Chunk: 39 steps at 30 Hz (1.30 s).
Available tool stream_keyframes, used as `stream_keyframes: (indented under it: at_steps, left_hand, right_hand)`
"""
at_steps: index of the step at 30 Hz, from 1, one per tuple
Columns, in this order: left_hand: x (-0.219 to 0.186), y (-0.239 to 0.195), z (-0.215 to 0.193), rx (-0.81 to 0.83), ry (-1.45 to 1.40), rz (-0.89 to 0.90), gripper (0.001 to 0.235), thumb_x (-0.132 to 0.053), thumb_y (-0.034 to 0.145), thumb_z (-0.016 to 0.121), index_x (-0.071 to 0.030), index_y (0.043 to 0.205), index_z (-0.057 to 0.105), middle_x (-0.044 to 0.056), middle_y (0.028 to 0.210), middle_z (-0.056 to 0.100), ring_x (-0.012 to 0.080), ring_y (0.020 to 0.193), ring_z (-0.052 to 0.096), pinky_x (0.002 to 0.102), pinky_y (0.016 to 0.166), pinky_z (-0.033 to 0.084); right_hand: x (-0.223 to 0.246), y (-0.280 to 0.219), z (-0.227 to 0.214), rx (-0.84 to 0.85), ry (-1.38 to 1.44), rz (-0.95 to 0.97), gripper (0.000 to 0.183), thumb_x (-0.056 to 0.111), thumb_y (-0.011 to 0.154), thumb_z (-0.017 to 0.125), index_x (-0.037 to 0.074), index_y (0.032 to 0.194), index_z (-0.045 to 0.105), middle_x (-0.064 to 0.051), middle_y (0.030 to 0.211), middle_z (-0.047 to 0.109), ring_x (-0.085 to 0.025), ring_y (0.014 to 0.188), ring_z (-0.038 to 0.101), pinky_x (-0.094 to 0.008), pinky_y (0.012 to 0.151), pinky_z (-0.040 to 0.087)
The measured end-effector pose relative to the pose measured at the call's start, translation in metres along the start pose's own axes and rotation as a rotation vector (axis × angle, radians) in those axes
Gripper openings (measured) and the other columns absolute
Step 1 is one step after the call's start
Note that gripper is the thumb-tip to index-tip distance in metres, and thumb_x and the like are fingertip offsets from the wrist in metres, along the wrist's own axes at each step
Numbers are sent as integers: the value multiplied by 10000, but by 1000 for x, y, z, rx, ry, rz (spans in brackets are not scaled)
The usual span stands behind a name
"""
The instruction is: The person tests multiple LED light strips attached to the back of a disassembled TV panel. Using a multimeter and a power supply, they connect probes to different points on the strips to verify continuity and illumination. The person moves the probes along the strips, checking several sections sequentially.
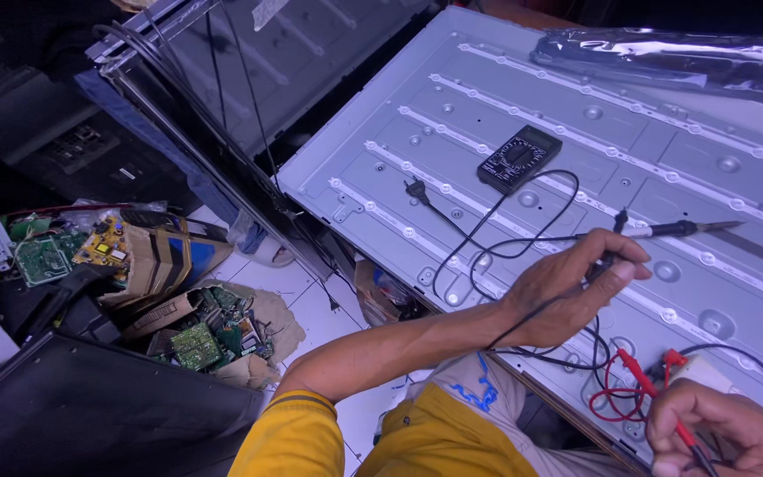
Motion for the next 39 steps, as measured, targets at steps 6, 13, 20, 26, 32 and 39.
stream_keyframes:
  at_steps: [6, 13, 20, 26, 32, 39]
  left_hand:
    - [-4, -4, 10, 88, 16, 21, 436, -552, 1049, 312, -304, 1364, 485, -111, 1277, 733, 151, 915, 770, 346, 854, 582]
    - [20, 18, 19, 79, -132, 16, 287, -448, 1061, 442, -297, 1267, 571, -98, 1116, 793, 37, 642, 528, 220, 664, 481]
    - [36, 31, 12, 33, 138, 301, 238, -365, 1092, 441, -238, 1201, 611, -96, 931, 776, 69, 650, 656, 237, 568, 507]
    - [32, 37, -11, 37, 192, 402, 217, -291, 1102, 424, -171, 1068, 602, -53, 923, 716, 117, 750, 766, 260, 598, 515]
    - [47, 39, -41, -14, 205, 510, 215, -264, 1088, 486, -98, 1011, 598, 12, 858, 668, 133, 629, 582, 286, 493, 451]
    - [37, 41, -73, -22, 309, 326, 210, -268, 979, 714, -142, 912, 559, -54, 635, 494, 71, 543, 459, 238, 466, 403]
  right_hand:
    - [55, -8, 24, -191, -365, 75, 243, 291, 624, 1082, 169, 793, 957, 10, 541, 901, -141, 463, 770, -319, 517, 609]
    - [123, 5, 45, -233, -436, -205, 228, 390, 838, 756, 212, 878, 893, 79, 807, 934, -66, 680, 878, -226, 633, 659]
    - [137, 18, 46, -299, -315, -439, 230, 347, 829, 779, 146, 943, 780, 16, 774, 811, -102, 633, 738, -252, 614, 589]
    - [134, 20, 36, -423, -133, -556, 408, 383, 994, 593, 17, 1105, 734, -75, 707, 789, -145, 606, 787, -249, 593, 651]
    - [120, 32, 20, -589, -245, -583, 391, 385, 1053, 504, 61, 1107, 717, -51, 726, 716, -120, 626, 707, -210, 603, 610]
    - [146, 62, 12, -778, -289, -324, 292, 151, 1058, 507, -11, 1245, 663, -129, 997, 774, -203, 922, 772, -261, 798, 608]
Point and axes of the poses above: each hand's wrist, its own y-axis towards the middle knuckle, its own z-axis out of the palm, x = y × z, the point moved 3 cm from there along y, towards the middle knuckle
